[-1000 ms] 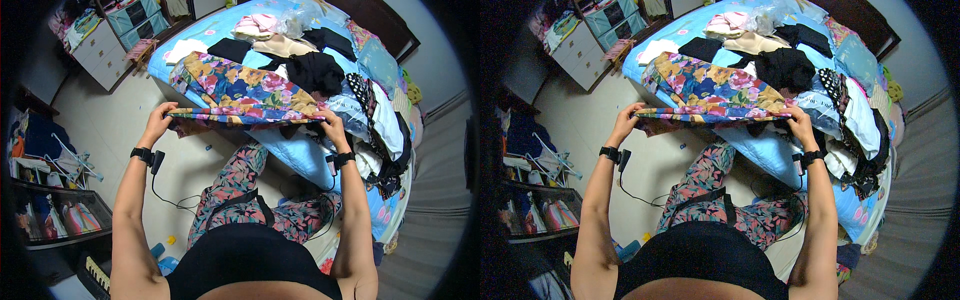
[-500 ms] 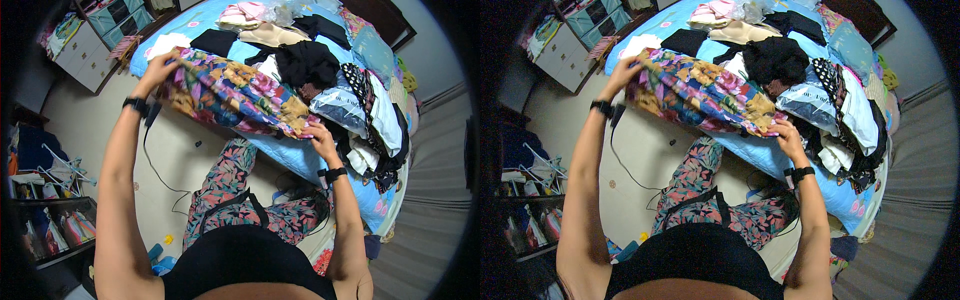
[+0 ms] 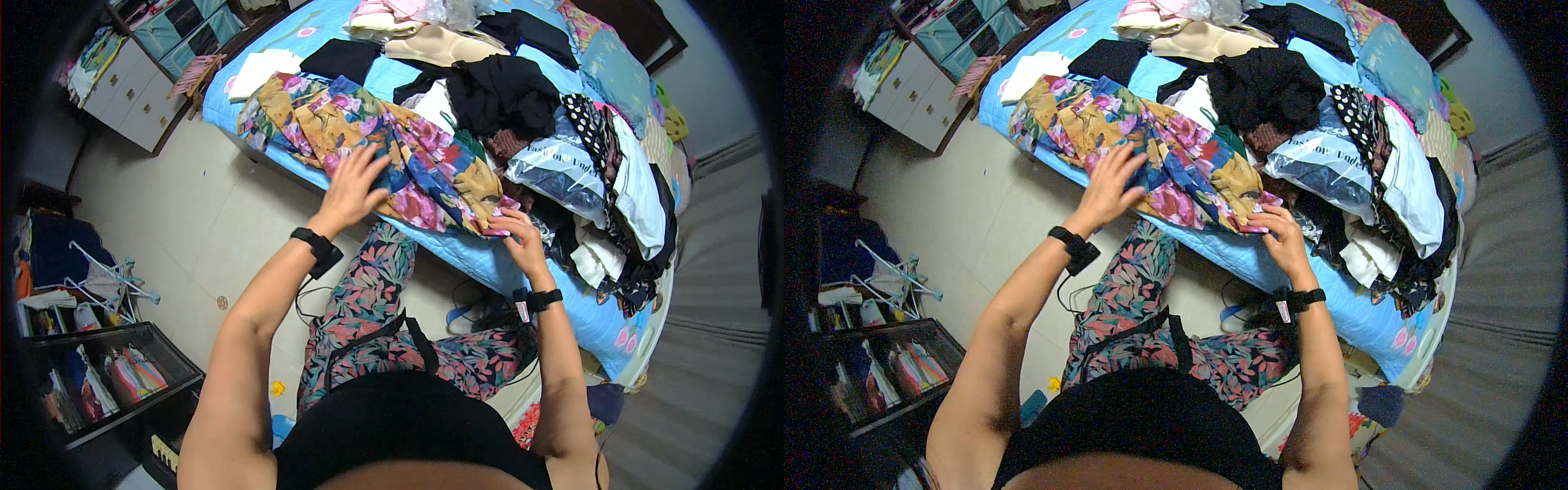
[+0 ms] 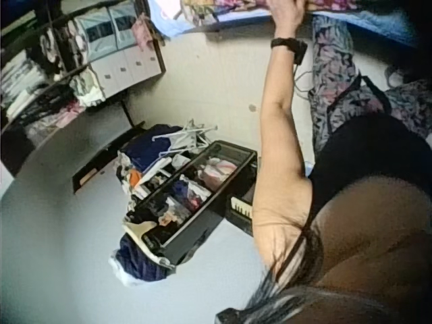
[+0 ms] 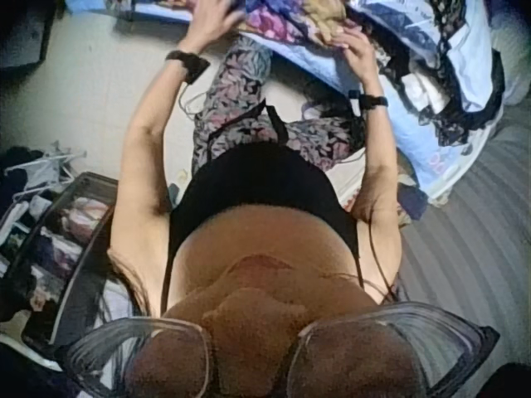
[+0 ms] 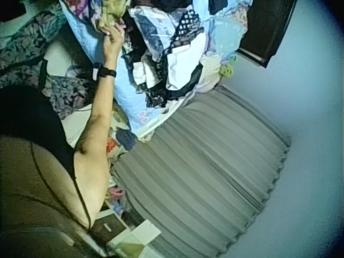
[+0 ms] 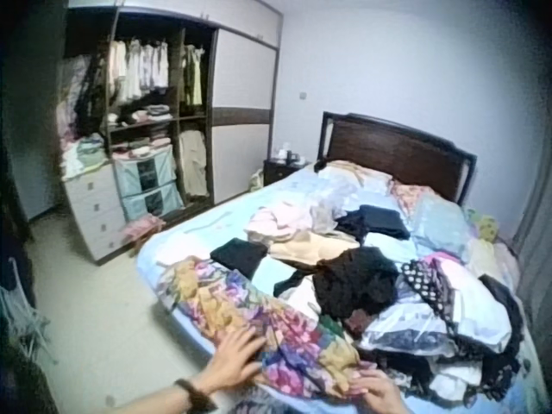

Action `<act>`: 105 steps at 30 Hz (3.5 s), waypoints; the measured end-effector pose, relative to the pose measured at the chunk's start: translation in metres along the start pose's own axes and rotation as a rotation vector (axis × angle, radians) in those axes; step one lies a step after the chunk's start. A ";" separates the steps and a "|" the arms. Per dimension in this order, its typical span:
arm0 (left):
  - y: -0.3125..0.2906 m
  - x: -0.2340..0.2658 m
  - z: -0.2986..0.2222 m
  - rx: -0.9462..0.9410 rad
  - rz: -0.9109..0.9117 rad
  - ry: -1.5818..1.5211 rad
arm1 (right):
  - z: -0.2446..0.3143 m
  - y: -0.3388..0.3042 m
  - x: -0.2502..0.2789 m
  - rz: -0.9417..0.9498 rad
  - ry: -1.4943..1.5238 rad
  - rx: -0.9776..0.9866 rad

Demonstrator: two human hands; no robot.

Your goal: Folding various pieces of laundry, including tops and bottoms, on a bed.

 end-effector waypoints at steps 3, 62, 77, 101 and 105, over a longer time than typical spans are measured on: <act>0.002 -0.016 -0.011 0.045 0.083 0.082 | 0.007 -0.006 0.006 0.007 0.001 0.067; 0.098 0.066 0.131 0.278 -0.272 -1.058 | 0.087 0.206 -0.255 0.096 -0.333 -0.386; 0.014 0.019 0.110 0.554 -0.225 -0.442 | 0.079 0.129 -0.200 0.091 -0.126 -0.317; 0.076 0.054 0.168 0.696 0.209 -1.022 | 0.168 0.199 -0.194 -0.290 0.372 0.338; 0.098 0.096 0.257 0.718 -0.326 -1.034 | 0.124 0.163 -0.182 -0.423 0.343 0.067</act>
Point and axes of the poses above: each hand's wrist, its own y-axis towards the middle knuckle, its own x-axis out of the back of the hand, z = x × y, the point moved 3 cm from there along y, towards the middle knuckle, and after that the axes turned 5 degrees about y, right-handed, at the moved point
